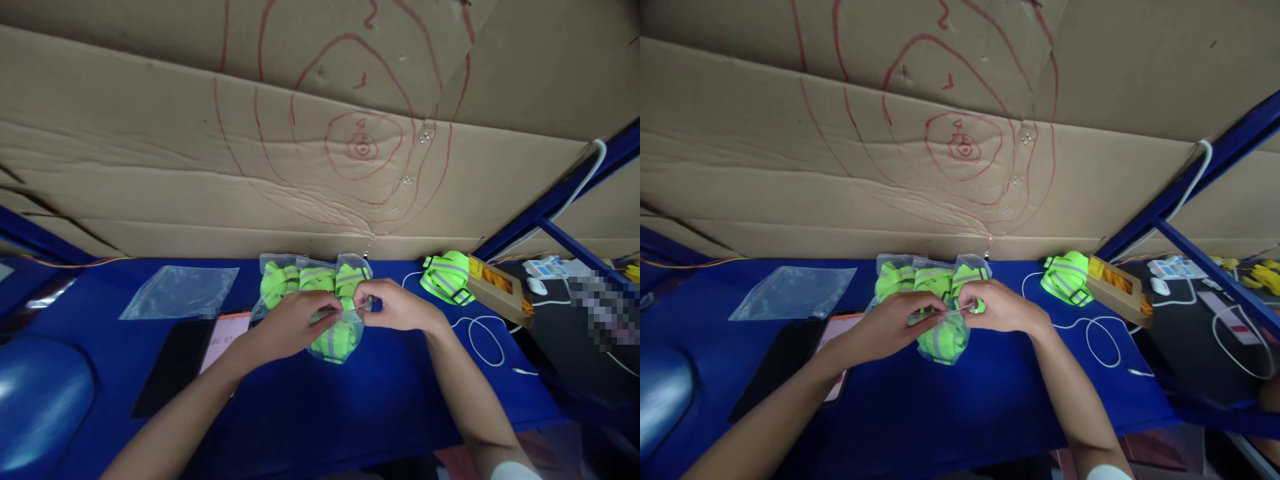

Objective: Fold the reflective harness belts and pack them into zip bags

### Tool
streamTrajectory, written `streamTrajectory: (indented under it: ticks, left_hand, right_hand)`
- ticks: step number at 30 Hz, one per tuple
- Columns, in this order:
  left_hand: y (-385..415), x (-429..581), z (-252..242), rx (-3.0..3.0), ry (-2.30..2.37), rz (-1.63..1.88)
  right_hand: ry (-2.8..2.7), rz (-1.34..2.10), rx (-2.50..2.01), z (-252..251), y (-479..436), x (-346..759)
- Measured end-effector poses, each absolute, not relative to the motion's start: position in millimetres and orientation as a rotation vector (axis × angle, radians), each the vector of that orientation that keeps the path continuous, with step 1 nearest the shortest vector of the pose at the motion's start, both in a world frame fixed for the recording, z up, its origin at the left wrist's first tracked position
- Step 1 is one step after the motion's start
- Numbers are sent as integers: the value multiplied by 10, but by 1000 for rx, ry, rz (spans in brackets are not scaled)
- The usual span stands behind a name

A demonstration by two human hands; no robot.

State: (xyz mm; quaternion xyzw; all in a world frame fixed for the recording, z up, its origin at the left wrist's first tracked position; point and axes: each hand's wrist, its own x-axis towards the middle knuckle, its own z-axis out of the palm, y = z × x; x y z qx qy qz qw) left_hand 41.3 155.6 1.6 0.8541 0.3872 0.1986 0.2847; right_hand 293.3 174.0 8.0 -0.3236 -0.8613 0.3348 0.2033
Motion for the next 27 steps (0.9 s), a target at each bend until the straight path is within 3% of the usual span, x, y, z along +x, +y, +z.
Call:
streamTrajectory:
  ticks: [27]
  left_hand:
    - [1627, 221, 121, 2279, 978, 581]
  right_hand:
    - [-2393, 833, -872, -43, 1713, 2780]
